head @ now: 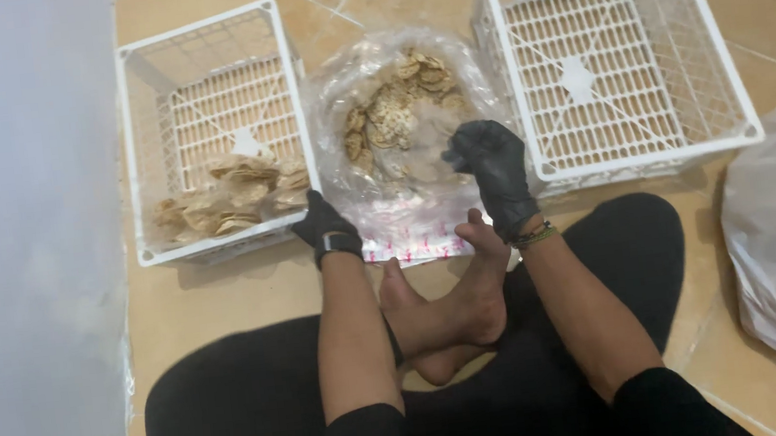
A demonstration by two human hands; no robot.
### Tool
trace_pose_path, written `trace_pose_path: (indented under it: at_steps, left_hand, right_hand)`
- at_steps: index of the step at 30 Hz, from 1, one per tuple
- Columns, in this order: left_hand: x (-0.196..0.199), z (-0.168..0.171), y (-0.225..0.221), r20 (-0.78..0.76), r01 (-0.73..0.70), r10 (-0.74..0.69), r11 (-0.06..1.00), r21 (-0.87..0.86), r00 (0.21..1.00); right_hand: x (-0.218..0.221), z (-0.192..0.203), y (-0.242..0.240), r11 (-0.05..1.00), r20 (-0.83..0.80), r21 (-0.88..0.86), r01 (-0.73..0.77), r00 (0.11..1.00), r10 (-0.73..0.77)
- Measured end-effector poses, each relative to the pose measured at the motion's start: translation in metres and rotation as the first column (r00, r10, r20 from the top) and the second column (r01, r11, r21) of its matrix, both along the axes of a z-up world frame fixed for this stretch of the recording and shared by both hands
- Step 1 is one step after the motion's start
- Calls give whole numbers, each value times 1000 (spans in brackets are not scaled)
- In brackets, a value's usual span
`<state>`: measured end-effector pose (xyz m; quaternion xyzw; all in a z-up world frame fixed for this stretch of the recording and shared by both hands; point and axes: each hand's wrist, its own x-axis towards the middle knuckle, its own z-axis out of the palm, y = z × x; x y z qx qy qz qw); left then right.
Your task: Sorting and transferring dried food items from a plastic bag into a plastic basket
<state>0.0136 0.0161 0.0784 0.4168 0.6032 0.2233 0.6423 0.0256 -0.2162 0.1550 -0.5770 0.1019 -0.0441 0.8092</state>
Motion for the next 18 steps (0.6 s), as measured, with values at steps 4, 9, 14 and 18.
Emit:
trace_pose_path:
  at_steps: [4,9,14,18]
  left_hand:
    - [15,-25,9,-49,17,-17,1000,-8,999]
    - [52,-111,24,-116,107,-108,994,-20,987]
    - [50,-119,69,-571,772,-545,565,291,614]
    - [30,-126,117,-960,889,-205,-450,-81,-191]
  right_hand:
    - [12,1,20,996,48,20,-92,995,91]
    - [15,7,37,984,39,-26,-179,983,179]
    - [27,-10,51,971,62,-50,-234,970,237]
    - [29,-1,59,969,73,-55,-240,967,244]
